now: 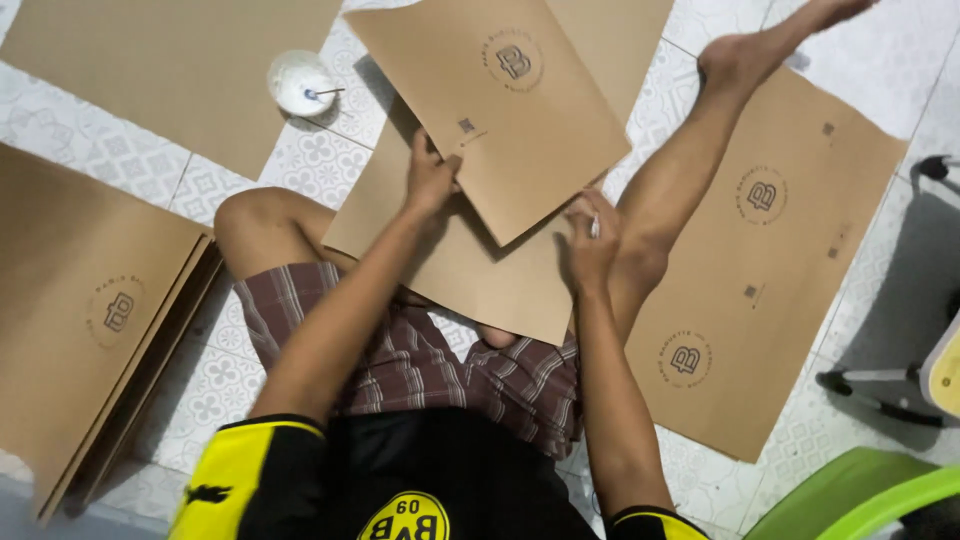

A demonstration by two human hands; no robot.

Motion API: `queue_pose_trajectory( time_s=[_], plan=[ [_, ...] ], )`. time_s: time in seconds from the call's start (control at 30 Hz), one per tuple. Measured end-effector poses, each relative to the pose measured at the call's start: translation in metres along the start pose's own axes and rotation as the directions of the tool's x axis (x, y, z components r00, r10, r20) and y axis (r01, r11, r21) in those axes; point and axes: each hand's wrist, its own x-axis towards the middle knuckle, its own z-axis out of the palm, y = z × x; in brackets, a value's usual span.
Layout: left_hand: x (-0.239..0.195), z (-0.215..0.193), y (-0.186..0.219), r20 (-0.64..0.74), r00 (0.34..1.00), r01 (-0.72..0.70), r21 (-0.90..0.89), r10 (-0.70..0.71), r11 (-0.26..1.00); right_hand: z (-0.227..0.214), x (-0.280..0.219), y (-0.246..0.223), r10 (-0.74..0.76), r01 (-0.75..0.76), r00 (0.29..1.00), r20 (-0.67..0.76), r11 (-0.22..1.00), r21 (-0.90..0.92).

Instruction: The person folds a flat brown paper sheet into a box shape, then uses a small stick to apply glue from a container to the edges. They press the glued flaps together to secure the box structure.

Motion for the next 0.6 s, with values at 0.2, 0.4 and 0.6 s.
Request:
queue_pose_trajectory(
  time_s=[0.2,0.4,0.6],
  plan=[
    [-0.027,-0.156,0.046,0.218,0.976,-0.019,-0.041,0.027,0.999,-0.023,0.013,0.005,0.216,-0.218,0.976,-0.037,0.974,-0.055],
    [-0.111,-0.251,0.112,0.291,0.942,0.168,0.017,-0.166,0.986,0.063,-0.019,-0.01,0.459,-0.595,0.654,0.601,0.803,0.034],
    [-0.145,-0.325,0.094,0.333,0.943,0.035,-0.134,0.012,0.99,0.132,-0.064,-0.068,0.589,-0.803,0.531,0.609,0.579,0.141]
  ],
)
